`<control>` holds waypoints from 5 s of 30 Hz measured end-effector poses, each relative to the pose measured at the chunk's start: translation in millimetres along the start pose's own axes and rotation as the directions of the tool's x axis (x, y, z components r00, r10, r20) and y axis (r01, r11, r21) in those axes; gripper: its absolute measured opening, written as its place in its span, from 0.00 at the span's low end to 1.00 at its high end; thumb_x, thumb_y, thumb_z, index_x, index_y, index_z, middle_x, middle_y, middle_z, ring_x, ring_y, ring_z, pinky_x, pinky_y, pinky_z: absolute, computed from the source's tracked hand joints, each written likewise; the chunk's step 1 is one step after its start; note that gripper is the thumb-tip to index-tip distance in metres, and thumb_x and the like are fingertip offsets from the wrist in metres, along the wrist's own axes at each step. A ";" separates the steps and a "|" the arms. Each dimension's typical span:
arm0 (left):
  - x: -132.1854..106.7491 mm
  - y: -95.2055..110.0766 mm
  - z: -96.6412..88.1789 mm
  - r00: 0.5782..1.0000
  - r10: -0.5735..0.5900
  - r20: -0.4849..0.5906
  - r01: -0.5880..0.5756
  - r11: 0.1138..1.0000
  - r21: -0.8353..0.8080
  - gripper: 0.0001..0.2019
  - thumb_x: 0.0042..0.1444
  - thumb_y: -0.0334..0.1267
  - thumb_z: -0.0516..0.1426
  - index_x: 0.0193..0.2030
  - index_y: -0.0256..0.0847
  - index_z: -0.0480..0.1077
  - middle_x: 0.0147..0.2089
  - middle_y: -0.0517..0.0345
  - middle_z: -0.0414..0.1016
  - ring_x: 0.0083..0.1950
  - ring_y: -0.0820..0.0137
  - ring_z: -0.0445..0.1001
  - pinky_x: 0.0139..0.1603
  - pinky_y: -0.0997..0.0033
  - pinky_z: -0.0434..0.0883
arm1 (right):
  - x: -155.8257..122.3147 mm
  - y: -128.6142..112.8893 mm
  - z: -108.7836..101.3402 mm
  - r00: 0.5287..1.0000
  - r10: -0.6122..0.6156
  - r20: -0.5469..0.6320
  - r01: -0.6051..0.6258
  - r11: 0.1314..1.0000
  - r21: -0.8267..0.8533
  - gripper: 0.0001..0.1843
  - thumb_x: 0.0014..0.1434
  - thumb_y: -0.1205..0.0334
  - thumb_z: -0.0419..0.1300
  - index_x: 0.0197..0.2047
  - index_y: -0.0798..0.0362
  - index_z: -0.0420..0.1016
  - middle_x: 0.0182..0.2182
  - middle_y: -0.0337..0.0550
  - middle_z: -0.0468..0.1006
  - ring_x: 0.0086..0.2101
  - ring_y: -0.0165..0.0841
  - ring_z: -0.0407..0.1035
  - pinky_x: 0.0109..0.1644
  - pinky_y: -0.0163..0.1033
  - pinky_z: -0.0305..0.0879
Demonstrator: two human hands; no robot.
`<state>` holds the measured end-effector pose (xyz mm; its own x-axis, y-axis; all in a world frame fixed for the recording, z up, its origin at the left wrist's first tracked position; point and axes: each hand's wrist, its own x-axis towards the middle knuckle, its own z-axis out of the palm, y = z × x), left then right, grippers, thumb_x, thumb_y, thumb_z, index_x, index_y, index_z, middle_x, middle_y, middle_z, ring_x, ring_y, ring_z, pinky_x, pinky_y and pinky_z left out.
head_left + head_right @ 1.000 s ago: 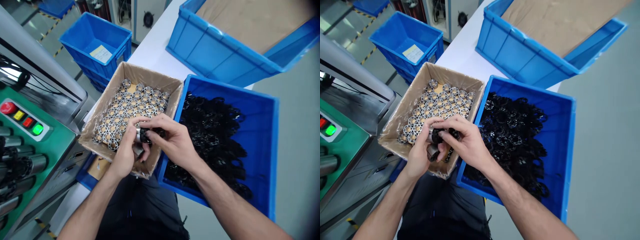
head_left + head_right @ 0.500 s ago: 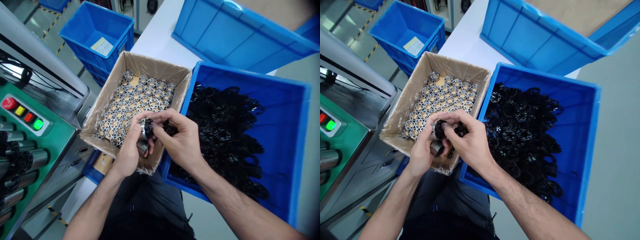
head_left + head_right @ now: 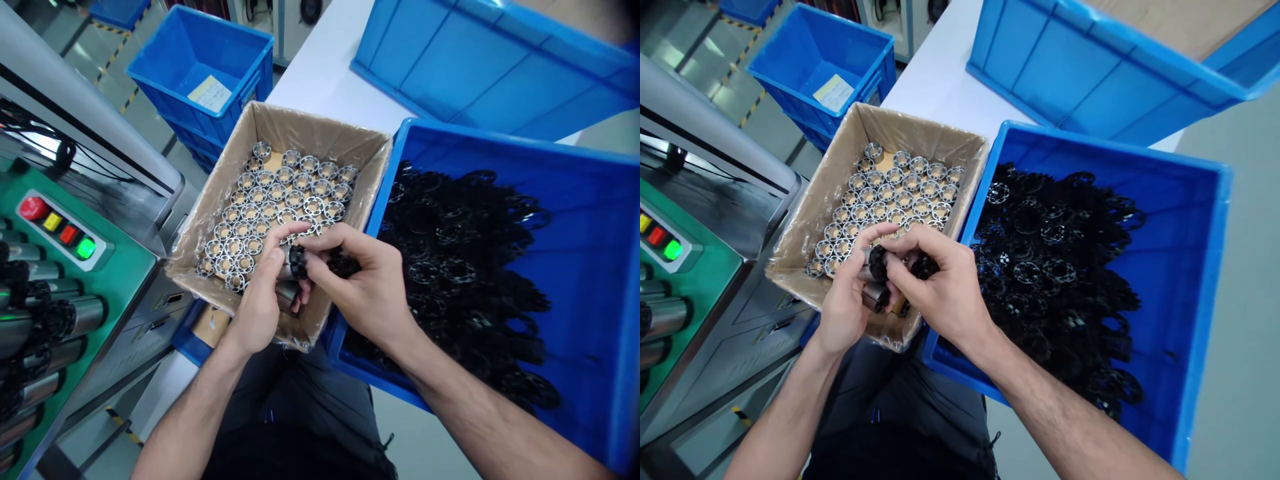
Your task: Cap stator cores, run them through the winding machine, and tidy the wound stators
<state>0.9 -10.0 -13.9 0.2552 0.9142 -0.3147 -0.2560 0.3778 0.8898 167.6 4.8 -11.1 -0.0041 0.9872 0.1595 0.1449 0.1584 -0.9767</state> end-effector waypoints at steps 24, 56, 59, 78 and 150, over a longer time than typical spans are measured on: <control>4.8 5.2 3.3 0.972 0.206 0.114 -0.217 0.971 0.095 0.18 0.62 0.42 0.79 0.40 0.43 0.75 0.33 0.65 0.74 0.30 0.74 0.70 0.32 0.73 0.67 | 11.9 -14.0 -37.9 0.823 0.254 0.508 -0.548 0.590 0.593 0.19 0.65 0.56 0.82 0.54 0.41 0.82 0.48 0.38 0.84 0.24 0.22 0.69 0.15 0.25 0.52; 0.8 -8.1 -0.1 0.999 -0.002 0.042 0.004 0.999 -0.033 0.21 0.83 0.62 0.53 0.66 0.50 0.70 0.41 0.59 0.75 0.32 0.70 0.72 0.33 0.67 0.72 | 1.8 -6.6 -6.7 0.994 0.108 0.003 -0.108 0.993 0.046 0.10 0.66 0.69 0.69 0.43 0.47 0.91 0.37 0.37 0.86 0.35 0.29 0.81 0.35 0.32 0.78; 1.1 -8.6 -0.3 0.999 0.010 0.039 -0.010 1.000 0.003 0.21 0.84 0.61 0.53 0.67 0.50 0.71 0.38 0.60 0.73 0.32 0.68 0.71 0.33 0.66 0.72 | -0.1 -5.9 -4.0 0.996 0.077 -0.041 -0.076 0.997 0.026 0.09 0.67 0.69 0.68 0.43 0.48 0.92 0.37 0.38 0.86 0.35 0.29 0.80 0.35 0.33 0.77; -1.7 0.0 5.5 0.995 0.082 0.049 -0.085 0.994 0.065 0.24 0.84 0.61 0.49 0.70 0.47 0.72 0.33 0.60 0.74 0.31 0.66 0.71 0.33 0.65 0.71 | -1.6 -19.0 -6.9 0.996 0.056 -0.072 -0.058 0.998 -0.019 0.07 0.62 0.69 0.71 0.39 0.47 0.90 0.32 0.38 0.82 0.30 0.30 0.73 0.34 0.37 0.72; -6.1 -1.5 7.2 0.987 0.065 0.144 -0.088 0.984 0.155 0.22 0.88 0.58 0.45 0.75 0.54 0.69 0.78 0.55 0.73 0.76 0.57 0.75 0.79 0.55 0.72 | -5.0 -2.9 -44.3 0.986 -0.033 0.162 0.020 0.996 0.082 0.23 0.57 0.68 0.87 0.54 0.43 0.94 0.39 0.37 0.88 0.32 0.28 0.76 0.37 0.35 0.78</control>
<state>6.5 -17.2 -10.9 0.3695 0.9063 -0.2050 -0.1303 0.2690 0.9543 211.0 -1.4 -2.6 -0.1692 0.9714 0.1664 0.0631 0.1792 -0.9818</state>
